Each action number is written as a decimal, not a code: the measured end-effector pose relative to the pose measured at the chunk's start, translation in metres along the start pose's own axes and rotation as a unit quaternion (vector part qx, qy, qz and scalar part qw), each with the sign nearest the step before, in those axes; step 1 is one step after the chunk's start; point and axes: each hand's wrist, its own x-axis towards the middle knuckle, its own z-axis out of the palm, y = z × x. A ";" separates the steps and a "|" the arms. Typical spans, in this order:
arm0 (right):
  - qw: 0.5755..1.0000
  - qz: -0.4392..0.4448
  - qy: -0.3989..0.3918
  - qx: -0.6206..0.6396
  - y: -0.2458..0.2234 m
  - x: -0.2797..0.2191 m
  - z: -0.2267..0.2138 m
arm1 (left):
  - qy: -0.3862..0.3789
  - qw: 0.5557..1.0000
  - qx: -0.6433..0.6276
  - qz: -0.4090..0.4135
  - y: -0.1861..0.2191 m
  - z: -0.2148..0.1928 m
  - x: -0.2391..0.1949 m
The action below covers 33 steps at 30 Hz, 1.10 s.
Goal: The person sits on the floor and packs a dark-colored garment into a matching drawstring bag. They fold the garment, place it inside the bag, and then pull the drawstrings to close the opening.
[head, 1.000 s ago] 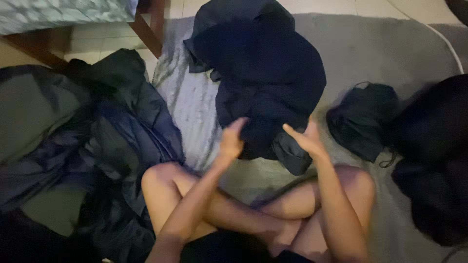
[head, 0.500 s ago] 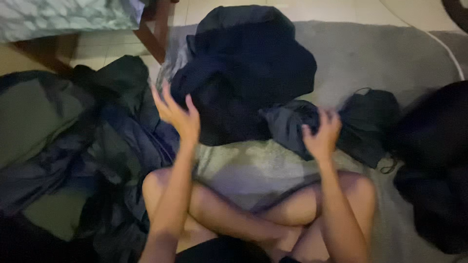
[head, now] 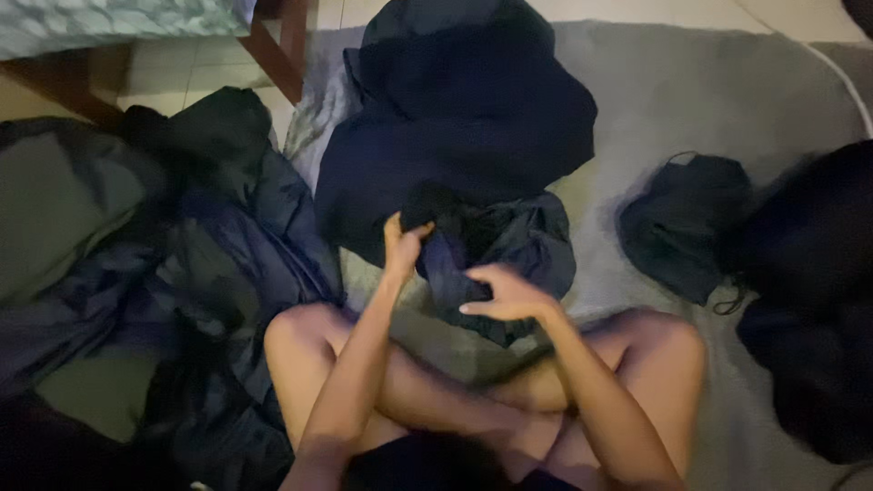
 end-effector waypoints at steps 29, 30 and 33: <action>0.946 0.207 0.207 -0.139 -0.092 0.026 -0.196 | 0.029 0.982 0.157 0.098 0.285 -0.068 0.139; 0.937 0.238 0.177 -0.185 -0.103 0.025 -0.182 | -0.081 0.989 0.119 0.043 0.260 -0.059 0.115; 0.957 -0.080 0.251 -0.124 -0.145 0.031 -0.126 | -0.402 0.909 -0.007 -0.104 0.204 -0.015 0.071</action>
